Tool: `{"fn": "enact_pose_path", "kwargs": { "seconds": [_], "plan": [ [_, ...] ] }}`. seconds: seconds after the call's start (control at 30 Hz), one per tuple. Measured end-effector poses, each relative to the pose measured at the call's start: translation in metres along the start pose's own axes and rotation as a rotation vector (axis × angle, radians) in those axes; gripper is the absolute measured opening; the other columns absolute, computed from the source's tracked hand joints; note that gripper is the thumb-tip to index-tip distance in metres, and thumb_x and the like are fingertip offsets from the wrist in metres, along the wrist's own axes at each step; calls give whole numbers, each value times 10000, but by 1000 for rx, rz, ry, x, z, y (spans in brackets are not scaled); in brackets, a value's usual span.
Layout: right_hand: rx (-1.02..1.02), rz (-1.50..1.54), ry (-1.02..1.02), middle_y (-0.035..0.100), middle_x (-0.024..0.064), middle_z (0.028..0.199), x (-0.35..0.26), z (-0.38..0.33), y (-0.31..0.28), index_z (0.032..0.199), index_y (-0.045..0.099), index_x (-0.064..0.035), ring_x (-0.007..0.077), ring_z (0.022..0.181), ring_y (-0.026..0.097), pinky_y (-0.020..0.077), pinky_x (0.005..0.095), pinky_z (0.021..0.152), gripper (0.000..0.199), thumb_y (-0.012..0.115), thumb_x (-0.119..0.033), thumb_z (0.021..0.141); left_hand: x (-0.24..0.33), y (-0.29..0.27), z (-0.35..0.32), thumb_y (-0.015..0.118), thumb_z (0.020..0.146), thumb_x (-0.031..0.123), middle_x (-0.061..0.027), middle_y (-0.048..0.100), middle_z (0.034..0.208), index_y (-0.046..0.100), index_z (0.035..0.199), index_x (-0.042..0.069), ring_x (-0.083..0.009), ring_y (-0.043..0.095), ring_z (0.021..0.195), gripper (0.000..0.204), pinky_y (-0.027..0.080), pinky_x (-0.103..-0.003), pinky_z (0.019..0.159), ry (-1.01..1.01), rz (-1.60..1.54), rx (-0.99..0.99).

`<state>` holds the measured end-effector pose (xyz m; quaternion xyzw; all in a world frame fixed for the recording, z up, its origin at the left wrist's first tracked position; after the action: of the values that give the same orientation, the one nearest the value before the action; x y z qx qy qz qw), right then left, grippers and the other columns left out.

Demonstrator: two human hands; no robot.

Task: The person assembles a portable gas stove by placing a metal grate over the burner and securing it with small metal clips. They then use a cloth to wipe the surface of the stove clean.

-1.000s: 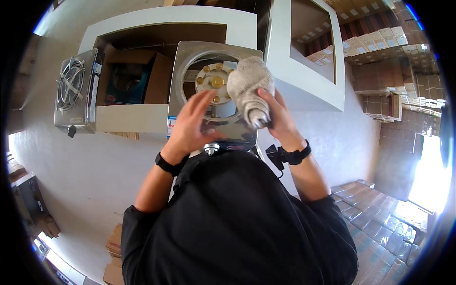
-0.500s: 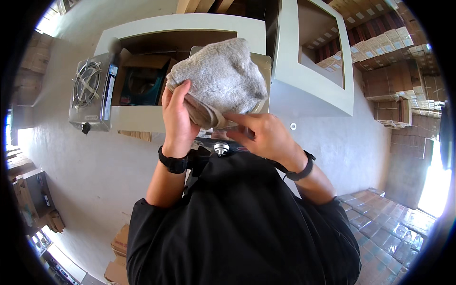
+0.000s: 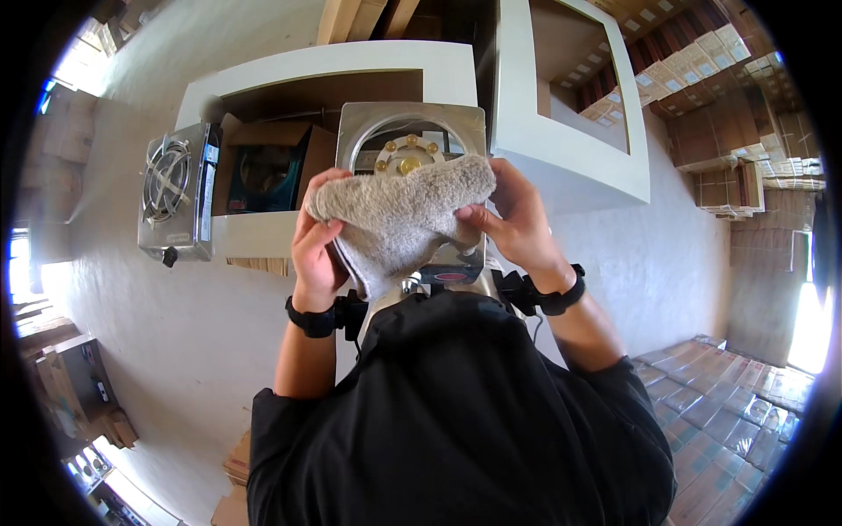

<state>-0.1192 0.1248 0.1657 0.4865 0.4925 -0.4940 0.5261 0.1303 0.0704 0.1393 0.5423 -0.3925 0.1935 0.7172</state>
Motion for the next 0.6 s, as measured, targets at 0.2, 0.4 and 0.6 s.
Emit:
{"fn": "enact_pose_path", "kwargs": {
  "seconds": [0.2,0.4,0.6],
  "plan": [
    [-54,-75,-9,719,84,1096,-5,-13,-5,1271,586,-10,139,1076,659,532,330,961,375,776,-71,953,0,1,-25,632,788,127,-153,637,1319,490,1441,-36,-238,612,1244,688,434,-346,1105,-23,231,-5],
    [-315,-501,-277,722,153,1035,-52,-18,-17,1288,567,-6,273,926,714,545,337,801,417,736,24,909,27,80,-40,782,776,202,-191,699,1264,555,1411,-54,-261,643,1237,722,440,-421,1120,336,971,-23],
    [-181,-663,-555,713,167,902,-65,-35,-55,1136,596,-46,397,819,713,571,454,690,319,794,-127,899,-26,176,-54,834,780,109,-162,737,1038,685,1217,7,-356,733,901,473,583,-382,802,439,1439,113]
  ]
}}
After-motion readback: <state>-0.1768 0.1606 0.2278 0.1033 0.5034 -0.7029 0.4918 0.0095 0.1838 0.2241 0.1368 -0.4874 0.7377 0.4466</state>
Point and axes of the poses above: each hand's wrist, its own z-axis towards the middle knuckle, its own y-axis out of the palm, x = y × z, the point moved 6 cm from there along z, towards the middle knuckle
